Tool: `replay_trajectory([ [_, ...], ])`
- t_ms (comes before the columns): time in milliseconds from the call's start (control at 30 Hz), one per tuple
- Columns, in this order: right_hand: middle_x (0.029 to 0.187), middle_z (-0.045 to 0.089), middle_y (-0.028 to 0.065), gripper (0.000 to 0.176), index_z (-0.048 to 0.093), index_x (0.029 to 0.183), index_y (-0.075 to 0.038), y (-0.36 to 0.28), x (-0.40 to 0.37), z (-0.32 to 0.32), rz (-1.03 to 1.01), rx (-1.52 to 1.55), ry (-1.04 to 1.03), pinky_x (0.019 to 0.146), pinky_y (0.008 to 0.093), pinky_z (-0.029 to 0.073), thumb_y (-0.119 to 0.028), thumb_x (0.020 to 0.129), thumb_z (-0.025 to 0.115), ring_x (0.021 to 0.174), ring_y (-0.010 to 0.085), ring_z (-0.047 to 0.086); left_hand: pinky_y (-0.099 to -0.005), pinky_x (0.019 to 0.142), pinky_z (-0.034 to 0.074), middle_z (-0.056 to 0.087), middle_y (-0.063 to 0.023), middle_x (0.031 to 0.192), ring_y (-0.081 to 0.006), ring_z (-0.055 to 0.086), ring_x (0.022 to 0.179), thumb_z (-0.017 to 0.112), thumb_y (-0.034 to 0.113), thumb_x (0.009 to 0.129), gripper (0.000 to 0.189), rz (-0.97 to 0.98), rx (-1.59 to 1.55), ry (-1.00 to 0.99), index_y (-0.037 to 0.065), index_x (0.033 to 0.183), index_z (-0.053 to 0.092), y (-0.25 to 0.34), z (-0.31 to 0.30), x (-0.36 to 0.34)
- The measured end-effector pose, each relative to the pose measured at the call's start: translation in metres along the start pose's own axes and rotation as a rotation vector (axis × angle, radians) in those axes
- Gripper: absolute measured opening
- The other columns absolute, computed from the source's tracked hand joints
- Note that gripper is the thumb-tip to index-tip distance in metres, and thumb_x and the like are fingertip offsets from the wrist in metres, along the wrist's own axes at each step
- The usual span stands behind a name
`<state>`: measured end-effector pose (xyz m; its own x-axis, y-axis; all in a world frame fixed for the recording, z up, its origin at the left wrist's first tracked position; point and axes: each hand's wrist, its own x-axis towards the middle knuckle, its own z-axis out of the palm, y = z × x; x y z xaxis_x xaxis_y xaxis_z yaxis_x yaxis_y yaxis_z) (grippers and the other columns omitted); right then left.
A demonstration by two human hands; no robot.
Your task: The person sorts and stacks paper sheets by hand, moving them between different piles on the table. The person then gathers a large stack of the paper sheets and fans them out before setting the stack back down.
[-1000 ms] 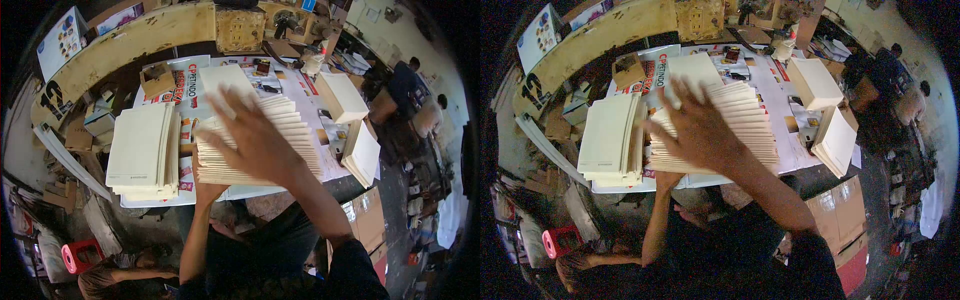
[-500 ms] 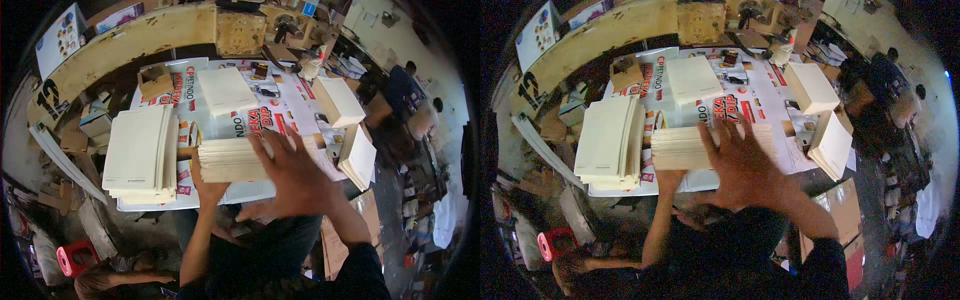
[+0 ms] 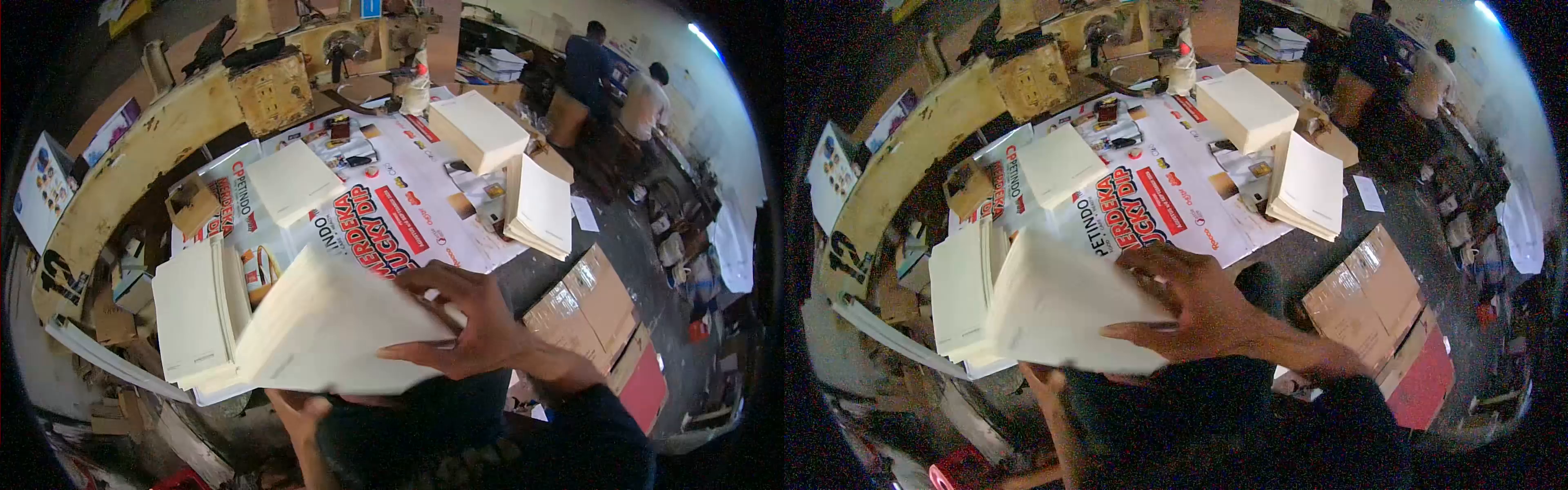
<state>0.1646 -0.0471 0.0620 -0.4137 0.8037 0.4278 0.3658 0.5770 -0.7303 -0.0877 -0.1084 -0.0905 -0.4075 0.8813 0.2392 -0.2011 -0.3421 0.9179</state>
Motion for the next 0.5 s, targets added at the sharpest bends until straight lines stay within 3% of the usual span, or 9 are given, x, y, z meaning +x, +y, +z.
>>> replay_trajectory([
  [33,0.102,0.066,0.0156,0.059,0.06,0.112,0.002,0.002,-0.006,0.003,0.177,0.208,0.074,0.079,0.0355,0.053,-0.034,0.071,0.084,0.091,0.0295,0.067,-0.0366,0.093,0.047,0.063,-0.0121,0.105,-0.023,0.062,0.099,0.087,0.035,0.065,0.074,0.023,-0.025,-0.033,-0.005,0.118,0.053,0.021,0.025,-0.006],
  [100,0.102,0.067,0.0159,0.065,0.062,0.113,0.001,0.025,-0.015,0.017,0.347,0.418,0.167,0.078,0.0352,0.054,-0.046,0.072,0.08,0.092,0.0267,0.067,-0.0296,0.08,0.049,0.065,-0.0098,0.094,-0.0152,0.062,0.087,0.082,0.033,0.074,0.062,-0.146,0.153,-0.184,-0.006,0.114,0.056,0.047,0.035,-0.003],
  [133,0.102,0.067,0.0159,0.065,0.062,0.113,0.001,0.052,-0.016,0.025,0.351,0.42,0.176,0.078,0.0352,0.054,-0.046,0.072,0.08,0.092,0.0267,0.067,-0.0271,0.072,0.047,0.065,-0.0077,0.086,-0.0123,0.06,0.078,0.078,0.03,0.079,0.051,-0.213,0.275,-0.24,-0.006,0.11,0.058,0.055,0.039,0.005],
  [200,0.101,0.068,0.0168,0.069,0.063,0.113,0.0,0.101,-0.016,0.038,0.609,0.051,-0.085,0.077,0.0351,0.055,-0.056,0.074,0.074,0.089,0.0262,0.068,-0.0238,0.054,0.041,0.062,-0.0022,0.065,-0.0066,0.053,0.058,0.066,0.023,0.09,0.03,-0.289,0.6,-0.311,-0.007,0.093,0.064,0.059,0.053,0.023],
  [300,0.1,0.068,0.0193,0.078,0.061,0.116,-0.001,0.095,-0.006,0.046,0.74,0.298,-0.107,0.076,0.0368,0.056,-0.067,0.073,0.067,0.085,0.0292,0.069,-0.0281,0.053,0.045,0.065,-0.0094,0.065,-0.0133,0.059,0.057,0.07,0.03,0.087,0.038,-0.259,0.95,-0.36,-0.007,0.087,0.065,0.023,0.053,0.039],
  [367,0.097,0.067,0.0218,0.073,0.057,0.121,-0.002,0.098,-0.007,0.052,0.773,0.299,-0.138,0.073,0.0394,0.055,-0.061,0.08,0.064,0.08,0.03,0.069,-0.0283,0.053,0.046,0.065,-0.0107,0.066,-0.0147,0.061,0.057,0.071,0.03,0.086,0.038,-0.182,1.069,-0.395,-0.007,0.089,0.065,0.027,0.059,0.046],
  [433,0.095,0.066,0.0228,0.06,0.053,0.124,-0.001,0.078,-0.007,0.064,0.285,-0.148,0.042,0.069,0.0428,0.054,-0.05,0.09,0.058,0.077,0.0289,0.068,-0.0285,0.053,0.047,0.066,-0.0121,0.067,-0.016,0.062,0.057,0.072,0.03,0.085,0.038,-0.162,1.21,-0.425,-0.007,0.091,0.065,0.033,0.059,0.039],
  [467,0.095,0.066,0.0215,0.045,0.052,0.124,0.0,0.052,-0.002,0.046,0.59,0.113,-0.017,0.069,0.0429,0.052,-0.034,0.096,0.055,0.076,0.0283,0.067,-0.0279,0.053,0.047,0.066,-0.0123,0.068,-0.016,0.062,0.056,0.071,0.028,0.085,0.037,-0.119,1.053,-0.359,-0.007,0.094,0.065,0.033,0.059,0.044],
  [500,0.095,0.066,0.0215,0.045,0.052,0.124,0.0,0.052,0.005,0.047,0.575,0.127,-0.03,0.069,0.0429,0.052,-0.034,0.096,0.055,0.076,0.0283,0.067,-0.0273,0.052,0.046,0.066,-0.0126,0.069,-0.0161,0.062,0.056,0.071,0.026,0.085,0.036,-0.077,0.901,-0.291,-0.007,0.097,0.064,0.036,0.056,0.051],
])
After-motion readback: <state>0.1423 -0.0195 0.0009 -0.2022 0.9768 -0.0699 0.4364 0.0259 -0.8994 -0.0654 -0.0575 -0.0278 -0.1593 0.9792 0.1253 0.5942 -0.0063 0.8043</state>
